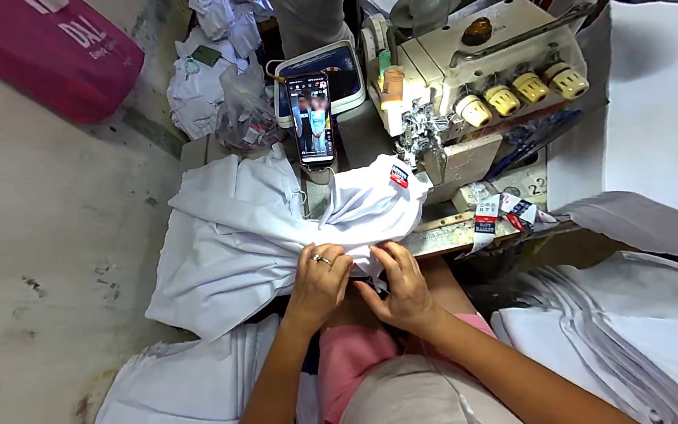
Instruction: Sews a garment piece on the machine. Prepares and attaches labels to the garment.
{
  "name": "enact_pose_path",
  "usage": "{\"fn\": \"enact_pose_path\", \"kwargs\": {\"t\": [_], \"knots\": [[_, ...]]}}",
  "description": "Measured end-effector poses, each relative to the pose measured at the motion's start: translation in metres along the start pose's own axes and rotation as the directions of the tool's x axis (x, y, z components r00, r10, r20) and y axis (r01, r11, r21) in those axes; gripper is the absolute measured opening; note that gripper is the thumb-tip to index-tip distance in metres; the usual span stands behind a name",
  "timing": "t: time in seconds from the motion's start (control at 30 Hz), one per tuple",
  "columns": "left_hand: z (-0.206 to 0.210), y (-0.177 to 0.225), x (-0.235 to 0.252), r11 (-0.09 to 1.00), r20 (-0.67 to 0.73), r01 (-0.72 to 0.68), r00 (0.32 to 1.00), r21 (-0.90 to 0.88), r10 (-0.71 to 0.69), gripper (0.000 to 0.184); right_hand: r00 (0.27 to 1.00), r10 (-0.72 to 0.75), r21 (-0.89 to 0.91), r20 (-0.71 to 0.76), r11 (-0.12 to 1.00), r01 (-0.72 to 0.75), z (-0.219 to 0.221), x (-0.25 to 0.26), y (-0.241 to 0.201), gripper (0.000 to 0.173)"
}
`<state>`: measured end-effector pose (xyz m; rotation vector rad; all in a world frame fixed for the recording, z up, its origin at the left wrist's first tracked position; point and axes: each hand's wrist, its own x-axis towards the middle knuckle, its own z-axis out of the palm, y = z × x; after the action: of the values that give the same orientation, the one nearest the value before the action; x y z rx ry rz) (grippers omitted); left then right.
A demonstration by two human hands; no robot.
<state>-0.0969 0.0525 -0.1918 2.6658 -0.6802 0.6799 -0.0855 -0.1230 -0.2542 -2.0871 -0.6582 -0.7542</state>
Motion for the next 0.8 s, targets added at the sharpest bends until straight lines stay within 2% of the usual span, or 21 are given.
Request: {"fn": "enact_pose_path", "kwargs": {"t": [0.03, 0.17, 0.3, 0.37, 0.53, 0.6, 0.7, 0.8], "knots": [[-0.004, 0.003, 0.005, 0.999, 0.006, -0.017, 1.0, -0.043, 0.017, 0.023, 1.0, 0.014, -0.008, -0.005, 1.0, -0.015, 0.001, 0.004, 0.0, 0.051], [-0.01, 0.01, 0.014, 0.973, 0.067, -0.012, 0.997, -0.229, 0.028, 0.022, 0.999, 0.036, 0.002, -0.017, 0.999, -0.036, -0.002, 0.015, 0.009, 0.02], [-0.004, -0.001, 0.01, 0.979, 0.156, 0.049, 0.988, -0.196, -0.018, 0.027, 1.0, -0.012, -0.038, 0.019, 0.999, 0.013, -0.026, 0.014, 0.012, 0.02], [-0.005, -0.001, 0.009, 0.977, 0.14, 0.048, 0.99, -0.206, -0.019, 0.027, 0.999, -0.038, -0.063, 0.0, 0.997, 0.037, -0.034, 0.015, 0.008, 0.021], [-0.009, 0.007, 0.023, 0.982, -0.013, -0.01, 1.0, -0.188, 0.008, 0.027, 0.996, -0.073, -0.011, -0.06, 0.997, 0.073, -0.047, 0.031, -0.012, 0.02], [-0.019, 0.01, 0.033, 0.989, -0.092, -0.02, 0.996, -0.143, 0.007, 0.025, 0.995, -0.073, -0.042, -0.072, 0.997, 0.07, -0.049, 0.037, -0.016, 0.018], [-0.038, 0.02, 0.042, 0.998, -0.202, -0.036, 0.979, -0.056, 0.024, 0.019, 0.998, -0.014, -0.12, -0.061, 0.993, 0.006, -0.046, 0.043, -0.008, 0.015], [-0.064, 0.014, 0.041, 0.998, -0.322, 0.034, 0.947, 0.044, -0.018, 0.016, 0.994, 0.098, -0.164, -0.051, 0.981, -0.105, -0.05, 0.046, 0.007, 0.019]]}}
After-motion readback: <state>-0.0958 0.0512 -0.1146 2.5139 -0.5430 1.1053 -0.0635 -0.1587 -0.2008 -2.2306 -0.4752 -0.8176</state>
